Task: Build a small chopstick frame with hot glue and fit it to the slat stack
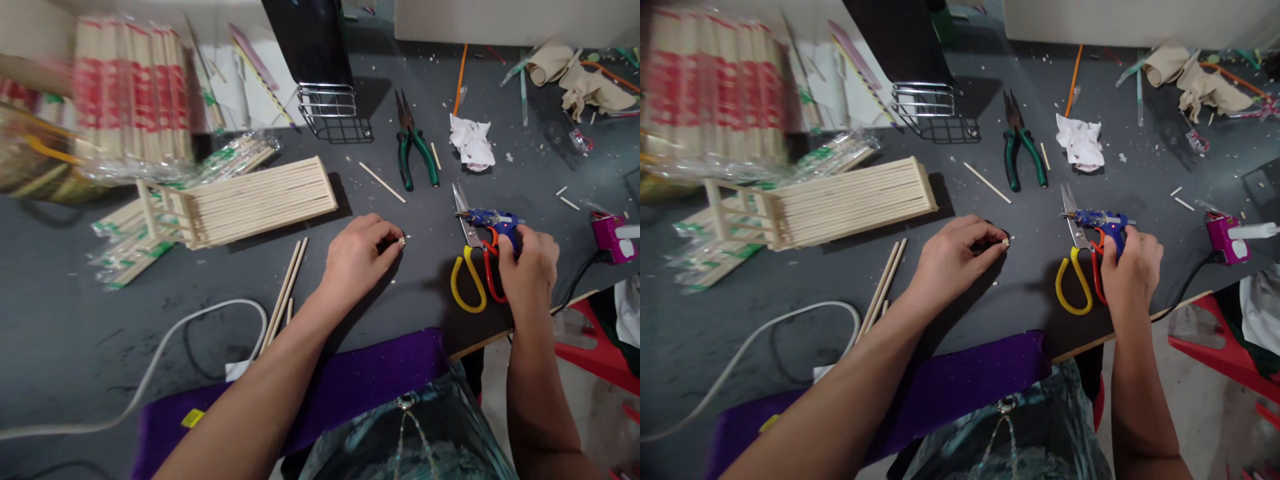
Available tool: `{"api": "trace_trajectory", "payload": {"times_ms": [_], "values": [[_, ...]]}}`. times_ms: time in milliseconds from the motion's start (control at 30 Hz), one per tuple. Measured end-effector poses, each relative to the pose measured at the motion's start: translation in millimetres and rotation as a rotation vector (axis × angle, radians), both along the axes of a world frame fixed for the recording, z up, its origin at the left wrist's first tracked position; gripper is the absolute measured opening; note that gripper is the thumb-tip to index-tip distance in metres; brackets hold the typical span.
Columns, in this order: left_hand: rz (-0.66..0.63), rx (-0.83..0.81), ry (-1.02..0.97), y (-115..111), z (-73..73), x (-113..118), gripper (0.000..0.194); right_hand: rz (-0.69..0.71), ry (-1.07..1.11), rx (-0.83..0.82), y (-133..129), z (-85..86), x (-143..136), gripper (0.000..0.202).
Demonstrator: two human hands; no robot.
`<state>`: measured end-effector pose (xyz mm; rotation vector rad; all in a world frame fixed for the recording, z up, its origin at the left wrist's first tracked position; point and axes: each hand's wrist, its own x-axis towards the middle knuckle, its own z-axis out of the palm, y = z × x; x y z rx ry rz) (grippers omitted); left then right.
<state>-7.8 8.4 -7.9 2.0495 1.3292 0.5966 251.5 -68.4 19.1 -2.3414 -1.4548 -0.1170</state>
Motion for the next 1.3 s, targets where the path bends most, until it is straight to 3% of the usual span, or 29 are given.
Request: {"api": "trace_trajectory", "payload": {"times_ms": [67,133,233,400,1300], "values": [[-0.005,0.000,0.005,0,0.3,0,0.007,0.050,-0.061,0.082,0,2.2,-20,0.038],[-0.008,-0.001,0.009,0,0.5,-1,0.007,0.259,0.034,0.118,2,3.0,-46,0.028],[-0.003,0.006,0.006,-1,0.7,-1,0.007,0.534,0.213,-0.055,10,-1.2,-82,0.028],[0.005,0.022,0.003,-2,0.9,1,0.008,0.506,0.205,-0.207,24,-12.4,-102,0.031],[0.002,0.011,0.005,-2,2.8,1,0.009,0.563,0.297,-0.174,29,-17.0,-98,0.033]]}}
